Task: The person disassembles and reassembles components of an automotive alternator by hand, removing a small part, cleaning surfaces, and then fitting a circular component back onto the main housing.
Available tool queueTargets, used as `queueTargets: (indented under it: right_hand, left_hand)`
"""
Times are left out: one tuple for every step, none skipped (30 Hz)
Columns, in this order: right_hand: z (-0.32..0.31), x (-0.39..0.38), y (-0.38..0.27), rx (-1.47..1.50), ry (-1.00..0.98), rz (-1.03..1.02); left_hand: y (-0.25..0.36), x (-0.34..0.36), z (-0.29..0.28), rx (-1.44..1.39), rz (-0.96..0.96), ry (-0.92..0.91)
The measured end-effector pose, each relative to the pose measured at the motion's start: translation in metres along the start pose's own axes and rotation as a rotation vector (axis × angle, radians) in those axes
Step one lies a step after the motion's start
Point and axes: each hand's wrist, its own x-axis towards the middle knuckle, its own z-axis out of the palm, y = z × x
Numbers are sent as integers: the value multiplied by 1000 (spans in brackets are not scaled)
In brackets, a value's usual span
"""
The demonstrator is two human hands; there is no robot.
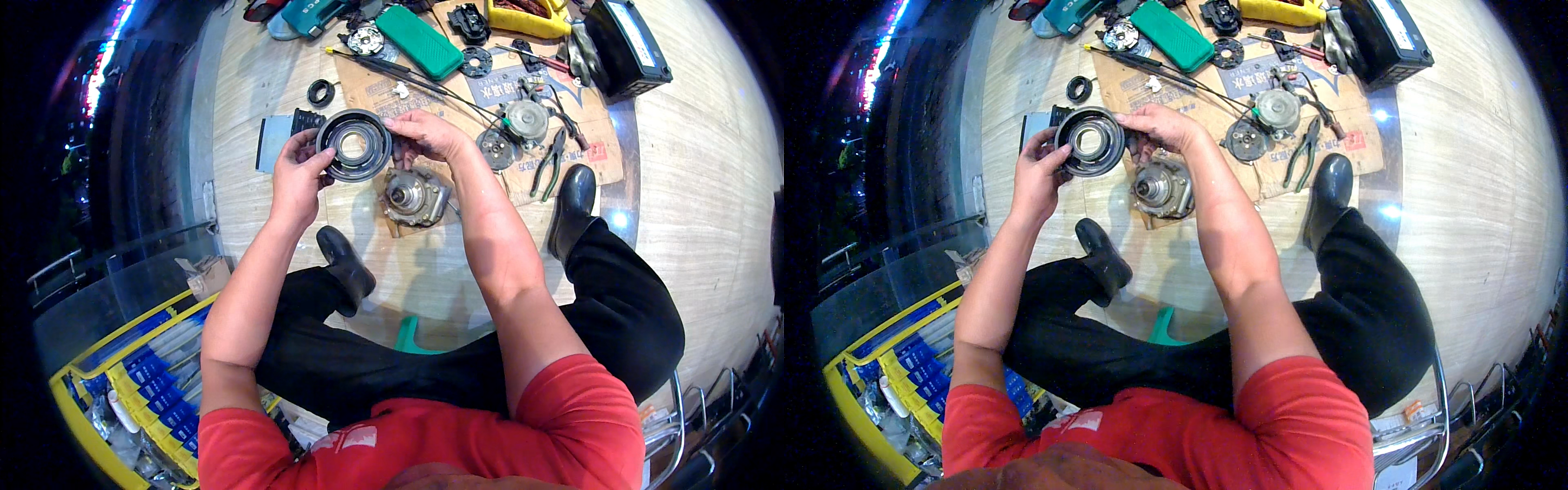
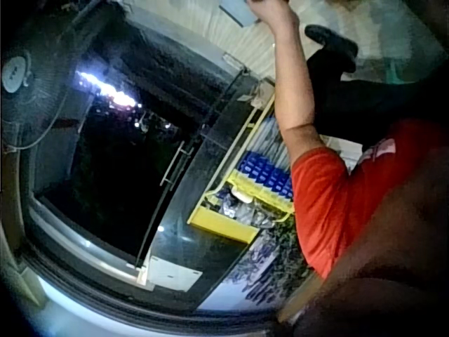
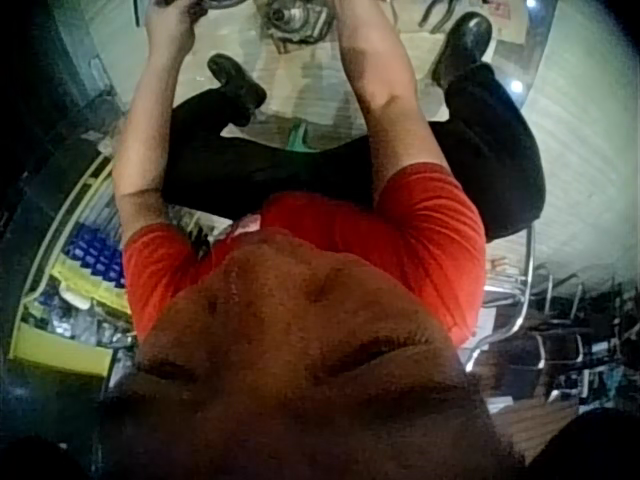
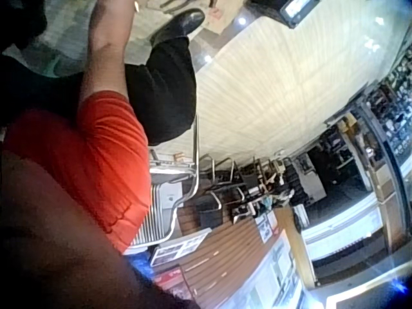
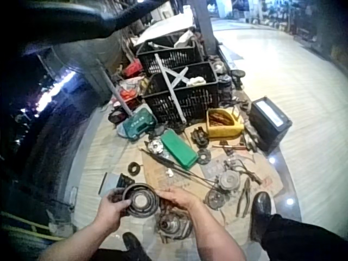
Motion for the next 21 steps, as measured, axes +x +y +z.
queueTargets:
  right_hand:
    - [-1, 0, 0, 10, -1, 7]
    - [-2, 0, -1, 21, -2, 14]
    - [-2, 0, 0, 23, -4, 16]
    - [-2, 0, 0, 25, -7, 17]
    - [-2, 1, 0, 27, -11, 19]
    - [-2, 1, 0, 28, -12, 18]
    - [-2, 1, 1, 29, -12, 17]
    - [-3, 1, 1, 30, -12, 16]
    - [-3, 1, 2, 27, -10, 15]
    - [-3, 1, 2, 25, -7, 15]
    - [-3, 1, 3, 22, -5, 14]
    - [-2, 1, 4, 28, -3, 12]
    - [-2, 2, 4, 34, -1, 9]
    - [-2, 3, 5, 40, 1, 6]
    - [-3, 3, 6, 37, 5, 3]
    - [-2, 3, 6, 35, 8, 2]
    - [-2, 2, 6, 33, 11, 0]
    - [-1, 3, 5, 41, 8, 4]
    - [0, 3, 5, 49, 6, 7]
    - [0, 3, 5, 57, 4, 10]
    - [1, 4, 6, 42, 19, 12]
  left_hand:
    - [1, 0, 1, 7, -3, 1]
    - [1, 0, 1, 13, -6, 3]
    - [0, 1, 1, 15, -11, 0]
    - [-1, 2, 0, 17, -15, -1]
    - [-2, 3, -1, 19, -20, -2]
    - [-3, 3, -1, 23, -27, 5]
    - [-4, 3, -1, 26, -34, 11]
    - [-4, 3, -1, 30, -41, 17]
    - [-4, 3, 0, 27, -43, 22]
    - [-4, 2, 2, 25, -46, 28]
    - [-3, 1, 2, 22, -50, 33]
    - [-4, 1, 2, 29, -48, 30]
    - [-3, 1, 1, 37, -46, 27]
    - [-3, 1, 1, 45, -44, 24]
    - [-3, 1, 1, 46, -46, 21]
    - [-2, 1, 1, 48, -49, 20]
    - [-2, 1, 0, 49, -52, 19]
    - [-3, 1, -1, 44, -54, 22]
    - [-5, 3, -2, 40, -55, 23]
    - [-5, 4, -4, 37, -56, 24]
    - [-6, 5, -5, 16, -60, 16]
